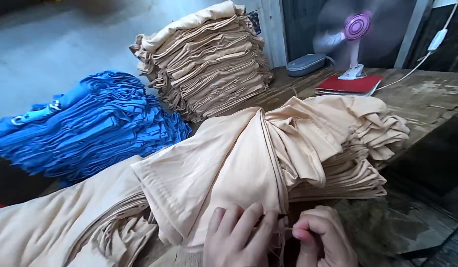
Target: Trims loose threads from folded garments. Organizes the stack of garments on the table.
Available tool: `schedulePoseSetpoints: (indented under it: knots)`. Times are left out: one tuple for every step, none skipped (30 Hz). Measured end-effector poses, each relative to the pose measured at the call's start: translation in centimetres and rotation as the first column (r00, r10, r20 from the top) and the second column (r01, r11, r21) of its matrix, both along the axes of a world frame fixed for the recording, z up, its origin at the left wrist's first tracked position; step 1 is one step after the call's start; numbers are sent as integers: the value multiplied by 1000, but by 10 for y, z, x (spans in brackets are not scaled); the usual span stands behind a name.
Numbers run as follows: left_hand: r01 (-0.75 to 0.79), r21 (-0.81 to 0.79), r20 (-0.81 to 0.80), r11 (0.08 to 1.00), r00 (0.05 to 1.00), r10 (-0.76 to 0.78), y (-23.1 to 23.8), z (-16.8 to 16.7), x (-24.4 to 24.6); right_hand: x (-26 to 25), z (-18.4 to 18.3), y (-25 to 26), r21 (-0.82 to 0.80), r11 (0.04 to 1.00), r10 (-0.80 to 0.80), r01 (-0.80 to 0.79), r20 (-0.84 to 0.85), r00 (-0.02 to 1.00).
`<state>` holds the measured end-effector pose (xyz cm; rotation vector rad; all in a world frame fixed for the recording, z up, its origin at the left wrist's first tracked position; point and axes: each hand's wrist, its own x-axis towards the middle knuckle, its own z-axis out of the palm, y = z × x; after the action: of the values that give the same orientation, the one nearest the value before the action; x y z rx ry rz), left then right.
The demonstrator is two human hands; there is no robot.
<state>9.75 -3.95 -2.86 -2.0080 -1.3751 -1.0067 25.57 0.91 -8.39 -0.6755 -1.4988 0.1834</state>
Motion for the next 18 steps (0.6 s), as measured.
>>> schedulePoseSetpoints:
  knots:
    - [5, -41, 39, 999, 999, -3, -2, 1, -3, 4, -1, 0, 8, 1000, 26, -26, 20, 999]
    - [12, -104, 80, 994, 997, -4, -6, 2, -7, 9, -5, 0, 16, 999, 41, -41, 50, 998]
    - [11, -159, 95, 987, 995, 5, -10, 3, -13, 11, -10, 0, 19, 999, 45, -46, 78, 996]
    - [12, -194, 99, 981, 995, 7, -12, 2, -19, 11, -15, 0, 17, 999, 42, -44, 93, 995]
    - [27, -203, 109, 979, 994, -4, -12, -1, -25, 8, -18, -1, 8, 999, 34, -35, 106, 994]
    - [53, -204, 136, 977, 990, -25, -11, -2, -30, 3, -19, -3, 1, 999, 32, -32, 112, 993]
    - [98, -208, 182, 973, 982, -60, -10, -2, -33, -3, -16, -5, -8, 999, 34, -34, 115, 993]
    - [150, -211, 230, 966, 968, -100, -9, 0, -35, -11, -11, -6, -10, 999, 51, -50, 97, 994]
    - [193, -213, 275, 958, 953, -131, -8, 4, -35, -20, -4, -5, -10, 996, 93, -92, 50, 994]
    - [228, -211, 324, 951, 934, -152, -7, 7, -35, -28, 4, -3, -4, 984, 179, -180, -42, 983]
    - [251, -202, 379, 947, 911, -161, -5, 10, -36, -35, 12, 3, 0, 951, 304, -308, -158, 939]
    - [265, -193, 435, 945, 886, -160, -2, 12, -37, -39, 20, 9, -15, 900, 416, -435, -264, 870]
    - [279, -182, 496, 943, 854, -157, 2, 13, -38, -43, 25, 16, -36, 852, 476, -522, -358, 803]
    - [280, -173, 550, 944, 823, -143, 6, 14, -38, -45, 28, 22, -48, 823, 500, -565, -409, 763]
    - [275, -172, 598, 946, 792, -122, 9, 13, -38, -45, 27, 25, -53, 815, 519, -577, -375, 768]
    - [275, -183, 636, 944, 765, -99, 11, 13, -37, -42, 25, 27, -58, 838, 512, -542, -257, 819]
    - [279, -195, 661, 940, 746, -85, 13, 14, -36, -37, 21, 25, -47, 894, 438, -445, -113, 892]
    - [286, -203, 674, 937, 735, -78, 13, 14, -35, -31, 15, 21, -3, 951, 308, -308, 17, 951]
